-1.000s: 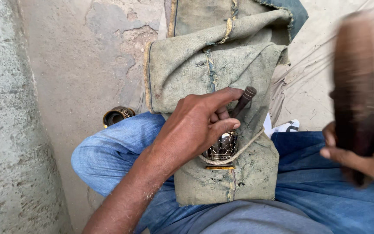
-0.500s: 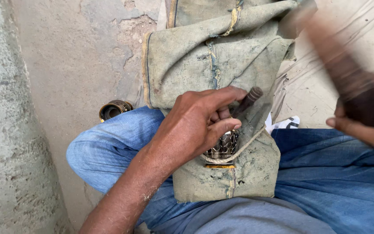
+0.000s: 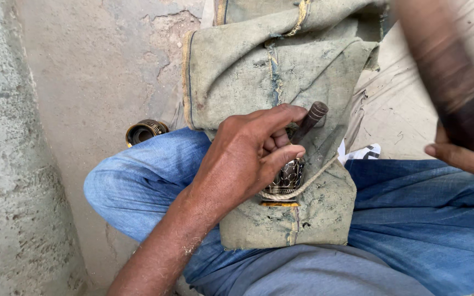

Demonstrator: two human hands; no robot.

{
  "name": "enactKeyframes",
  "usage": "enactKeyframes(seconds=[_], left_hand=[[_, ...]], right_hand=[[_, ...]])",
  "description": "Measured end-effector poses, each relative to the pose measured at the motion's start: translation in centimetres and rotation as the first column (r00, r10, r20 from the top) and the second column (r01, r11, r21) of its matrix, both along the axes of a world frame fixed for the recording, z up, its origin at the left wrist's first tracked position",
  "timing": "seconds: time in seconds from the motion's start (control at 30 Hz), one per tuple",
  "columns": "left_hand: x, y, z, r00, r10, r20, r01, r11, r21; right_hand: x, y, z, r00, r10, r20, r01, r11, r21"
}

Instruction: The person uses a chisel and hammer to engrave a decorative pattern onto a small metal vessel. They repeatedly tap the chisel along the surface, rotating the vessel to continue the pattern around its circumference.

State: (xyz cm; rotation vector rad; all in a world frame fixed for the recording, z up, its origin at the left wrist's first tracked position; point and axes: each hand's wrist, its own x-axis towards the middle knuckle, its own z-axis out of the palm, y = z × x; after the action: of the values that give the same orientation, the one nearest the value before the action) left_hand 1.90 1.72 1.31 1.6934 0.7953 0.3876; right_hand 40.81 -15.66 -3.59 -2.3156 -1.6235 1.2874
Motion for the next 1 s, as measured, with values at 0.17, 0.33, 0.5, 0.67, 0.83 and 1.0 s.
enactKeyframes(seconds=[0.17, 0.33, 0.5, 0.67, 0.83, 1.0], left_hand=[[-0.4, -1.1, -0.1, 0.994, 0.095, 0.045, -0.098, 0.991, 0.088], [-0.4, -1.3, -0.2, 0.992, 0.117, -0.049, -0.119, 0.992, -0.046], [-0.3, -1.7, -0.2, 0.989, 0.139, -0.051, -0.14, 0.99, -0.024], [-0.6, -3.1, 0.1, 0.966, 0.26, -0.007, -0.26, 0.965, 0.036], [-0.7, -3.5, -0.1, 0.963, 0.269, -0.003, -0.269, 0.962, 0.049], [-0.7, -3.6, -0.2, 0.958, 0.286, -0.026, -0.286, 0.958, 0.016]], right_hand=[[-0.3, 2.0, 0.8, 0.999, 0.048, 0.026, -0.051, 0.991, 0.123], [-5.2, 6.6, 5.5, 0.974, 0.136, 0.179, -0.152, 0.985, 0.08], [-8.0, 10.2, 7.9, 0.951, 0.276, 0.137, -0.305, 0.908, 0.287], [-8.0, 11.5, 7.7, 0.941, 0.317, 0.12, -0.339, 0.881, 0.329], [-7.7, 11.7, 7.5, 0.945, 0.311, 0.1, -0.326, 0.883, 0.337], [-6.9, 11.6, 7.5, 0.936, 0.339, 0.096, -0.351, 0.879, 0.323]])
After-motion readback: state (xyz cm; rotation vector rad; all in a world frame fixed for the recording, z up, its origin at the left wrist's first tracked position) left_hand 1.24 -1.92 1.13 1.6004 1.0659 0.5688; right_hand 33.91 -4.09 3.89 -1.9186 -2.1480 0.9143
